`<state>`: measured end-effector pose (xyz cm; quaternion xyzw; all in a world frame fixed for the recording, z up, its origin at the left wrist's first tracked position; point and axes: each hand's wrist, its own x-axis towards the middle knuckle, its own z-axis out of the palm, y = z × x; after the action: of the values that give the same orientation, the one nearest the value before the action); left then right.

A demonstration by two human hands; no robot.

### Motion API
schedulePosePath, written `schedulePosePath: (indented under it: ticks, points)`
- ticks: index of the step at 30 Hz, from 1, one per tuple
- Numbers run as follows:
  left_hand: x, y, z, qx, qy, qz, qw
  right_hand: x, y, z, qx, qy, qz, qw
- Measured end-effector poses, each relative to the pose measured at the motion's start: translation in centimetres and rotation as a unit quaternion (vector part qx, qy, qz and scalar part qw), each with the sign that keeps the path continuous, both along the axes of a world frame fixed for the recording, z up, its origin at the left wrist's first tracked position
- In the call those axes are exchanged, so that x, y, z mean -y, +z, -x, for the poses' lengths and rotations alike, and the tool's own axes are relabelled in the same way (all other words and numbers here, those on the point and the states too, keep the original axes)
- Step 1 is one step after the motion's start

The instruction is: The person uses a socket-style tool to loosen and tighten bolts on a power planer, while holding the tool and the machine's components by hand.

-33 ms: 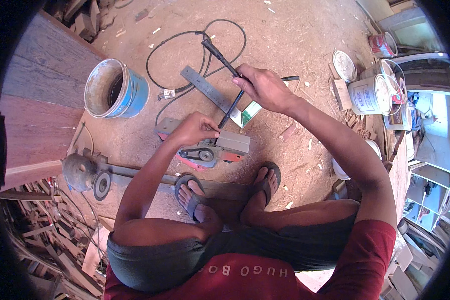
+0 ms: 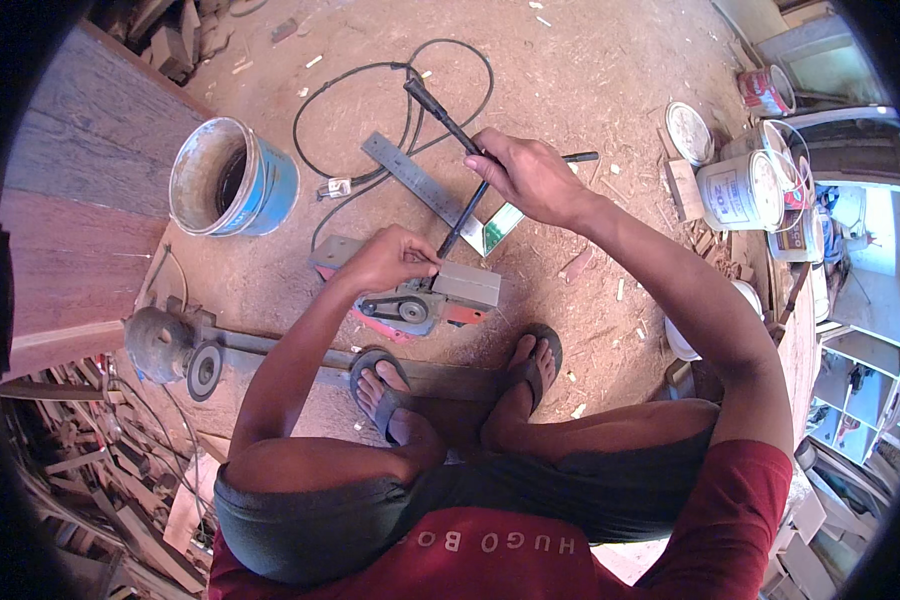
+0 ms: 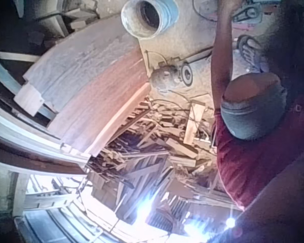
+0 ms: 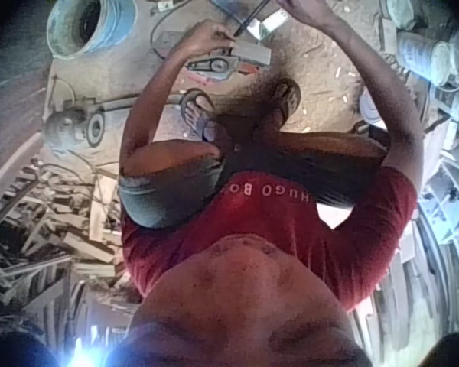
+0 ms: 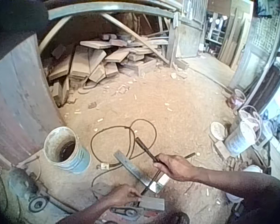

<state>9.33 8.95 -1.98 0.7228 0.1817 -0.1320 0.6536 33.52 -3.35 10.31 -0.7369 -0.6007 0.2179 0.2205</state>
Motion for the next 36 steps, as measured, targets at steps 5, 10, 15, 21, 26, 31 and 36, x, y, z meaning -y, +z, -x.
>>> schedulePosePath:
  ticks: [5,10,15,21,26,31,36]
  points:
    - [-0.2,0.3,0.1,0.01,0.024,0.071,0.997,0.3,-0.2,-0.3,0.009,-0.001,-0.009,1.0]
    - [-0.6,-0.6,0.2,0.023,-0.004,0.071,0.997,0.1,-0.1,-0.2,0.005,-0.002,-0.006,1.0]
    - [-0.5,0.0,-0.3,0.003,-0.015,0.025,1.0,0.4,-0.2,-0.5,0.008,-0.003,-0.009,1.0]
    - [-0.4,-0.1,-0.1,0.007,-0.032,-0.018,0.999,0.3,-0.2,-0.4,0.006,-0.006,-0.007,1.0]
    - [-0.4,0.3,-0.2,0.004,-0.052,-0.061,0.997,0.5,-0.2,-0.7,0.009,-0.004,-0.006,1.0]
    - [-0.3,1.0,-0.4,-0.026,-0.044,-0.102,0.994,0.4,-0.4,-0.8,0.005,-0.002,-0.013,1.0]
    - [0.3,1.7,-1.1,-0.087,-0.021,-0.164,0.982,0.4,-0.5,-0.9,0.008,-0.006,-0.007,1.0]
